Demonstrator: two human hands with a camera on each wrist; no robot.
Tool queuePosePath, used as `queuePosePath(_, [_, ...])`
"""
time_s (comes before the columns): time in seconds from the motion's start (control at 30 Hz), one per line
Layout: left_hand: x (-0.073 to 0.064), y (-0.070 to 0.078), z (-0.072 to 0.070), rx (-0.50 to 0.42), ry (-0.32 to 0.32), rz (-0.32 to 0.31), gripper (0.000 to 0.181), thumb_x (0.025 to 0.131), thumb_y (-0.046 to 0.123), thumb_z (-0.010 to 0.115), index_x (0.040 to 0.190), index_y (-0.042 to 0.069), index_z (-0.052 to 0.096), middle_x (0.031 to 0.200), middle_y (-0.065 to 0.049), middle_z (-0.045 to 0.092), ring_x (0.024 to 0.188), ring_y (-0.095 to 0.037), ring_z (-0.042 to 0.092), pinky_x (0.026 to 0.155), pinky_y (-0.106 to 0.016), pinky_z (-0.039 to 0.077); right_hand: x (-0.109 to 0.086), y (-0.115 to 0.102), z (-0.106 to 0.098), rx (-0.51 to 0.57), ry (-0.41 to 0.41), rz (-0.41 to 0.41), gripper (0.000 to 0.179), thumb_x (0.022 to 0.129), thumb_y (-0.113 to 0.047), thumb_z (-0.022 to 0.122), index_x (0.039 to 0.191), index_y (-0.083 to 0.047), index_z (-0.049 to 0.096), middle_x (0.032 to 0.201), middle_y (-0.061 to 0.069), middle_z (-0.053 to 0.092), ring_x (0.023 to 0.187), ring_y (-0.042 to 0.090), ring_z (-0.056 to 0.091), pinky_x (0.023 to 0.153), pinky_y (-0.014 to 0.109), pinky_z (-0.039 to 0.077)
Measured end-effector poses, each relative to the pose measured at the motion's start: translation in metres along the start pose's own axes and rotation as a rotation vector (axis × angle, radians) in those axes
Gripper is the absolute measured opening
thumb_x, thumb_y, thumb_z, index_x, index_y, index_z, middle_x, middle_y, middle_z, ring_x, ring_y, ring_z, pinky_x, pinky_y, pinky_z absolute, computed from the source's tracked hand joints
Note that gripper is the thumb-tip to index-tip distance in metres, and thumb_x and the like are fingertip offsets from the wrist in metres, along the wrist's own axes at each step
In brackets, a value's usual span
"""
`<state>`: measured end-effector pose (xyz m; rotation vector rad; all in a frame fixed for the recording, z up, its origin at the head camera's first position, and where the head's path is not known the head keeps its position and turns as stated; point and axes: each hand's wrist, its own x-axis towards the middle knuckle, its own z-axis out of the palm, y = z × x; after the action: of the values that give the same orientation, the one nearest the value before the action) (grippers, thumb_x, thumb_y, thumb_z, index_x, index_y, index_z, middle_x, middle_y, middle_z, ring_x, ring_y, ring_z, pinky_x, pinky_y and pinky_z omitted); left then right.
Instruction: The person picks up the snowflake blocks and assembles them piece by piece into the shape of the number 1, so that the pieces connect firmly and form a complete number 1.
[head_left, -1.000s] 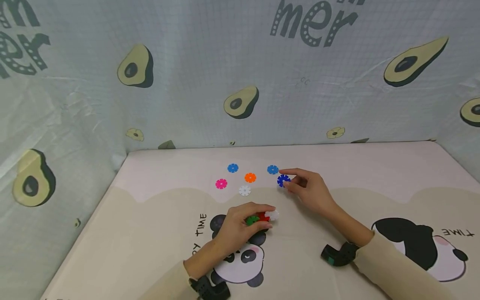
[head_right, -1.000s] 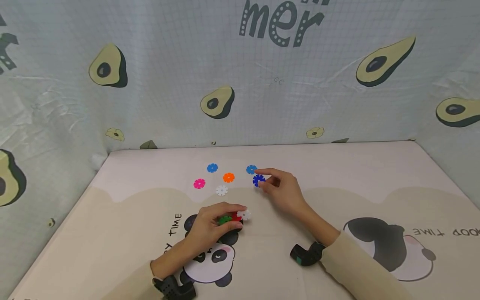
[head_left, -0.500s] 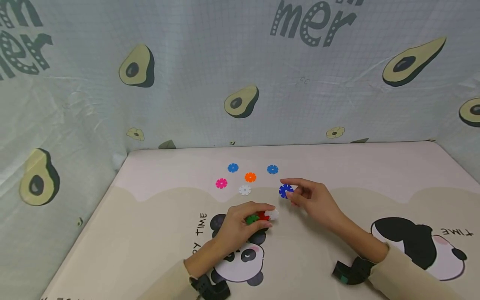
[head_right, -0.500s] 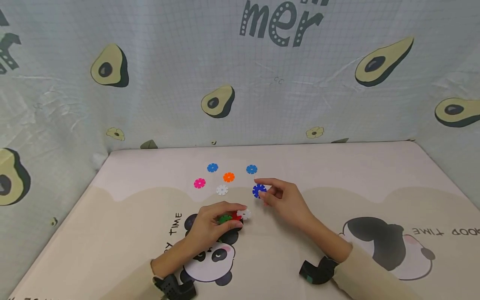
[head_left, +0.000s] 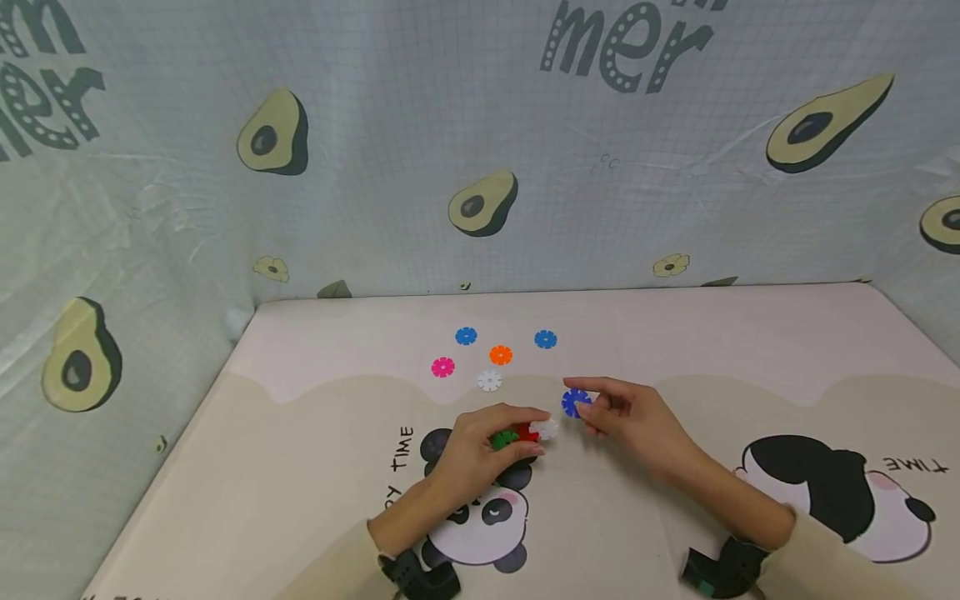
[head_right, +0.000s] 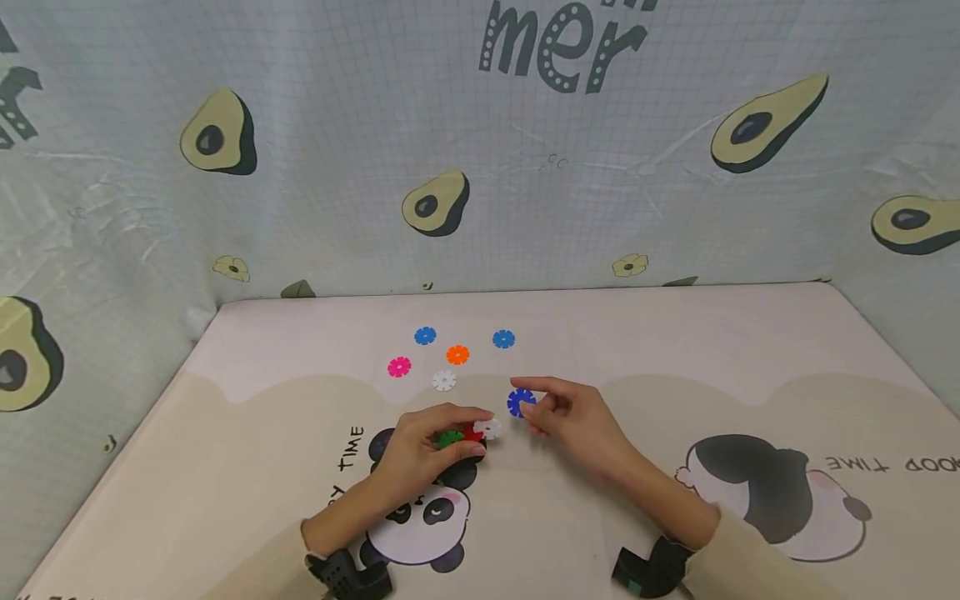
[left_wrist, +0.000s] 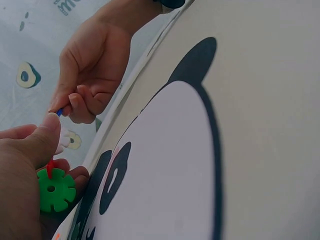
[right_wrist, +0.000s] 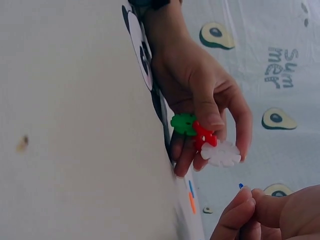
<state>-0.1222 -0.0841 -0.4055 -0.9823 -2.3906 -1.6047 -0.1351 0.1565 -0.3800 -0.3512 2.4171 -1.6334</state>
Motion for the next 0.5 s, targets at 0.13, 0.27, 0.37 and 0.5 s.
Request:
queuePosePath(0.13, [0.000,-0.001,0.000,0.000,0.004,0.017,0.034,0.083,0.015,0.075,0.117,0.013,0.069,0.104,0.009,0.068,0.093,-0.005,0.061,0.077,-0.026,0.053,-0.002,-0.001,0.002,0.058,-0.020,0.006,0.037,0.092,-0.022,0.065,0.128,-0.011,0.061,0.077,0.012,0.060,0.075,0.027,0.060,0.065,0.026,0.050])
queuePosePath(0.27, [0.000,-0.003,0.001,0.000,0.015,0.050,0.033,0.083,0.015,0.075,0.116,0.012,0.069,0.104,0.005,0.069,0.092,-0.007,0.062,0.077,-0.026,0.053,-0.004,-0.001,0.005,0.109,-0.025,0.024,0.037,0.092,-0.020,0.065,0.127,-0.011,0.061,0.077,0.013,0.059,0.075,0.028,0.060,0.066,0.026,0.051])
queuePosePath(0.37, [0.001,-0.004,0.001,-0.002,0.019,0.064,0.033,0.083,0.016,0.074,0.116,0.014,0.069,0.104,0.004,0.069,0.093,-0.008,0.063,0.077,-0.027,0.053,-0.005,-0.001,0.008,0.127,-0.034,0.029,0.037,0.092,-0.020,0.065,0.127,-0.010,0.061,0.077,0.013,0.059,0.075,0.028,0.060,0.066,0.026,0.051])
queuePosePath(0.5, [0.001,-0.004,0.001,0.002,0.016,0.064,0.033,0.083,0.016,0.075,0.116,0.014,0.069,0.104,0.004,0.069,0.093,-0.008,0.063,0.077,-0.027,0.053,-0.007,-0.001,0.011,0.144,-0.041,0.026,0.037,0.092,-0.019,0.065,0.127,-0.008,0.060,0.077,0.013,0.059,0.074,0.028,0.060,0.065,0.026,0.052])
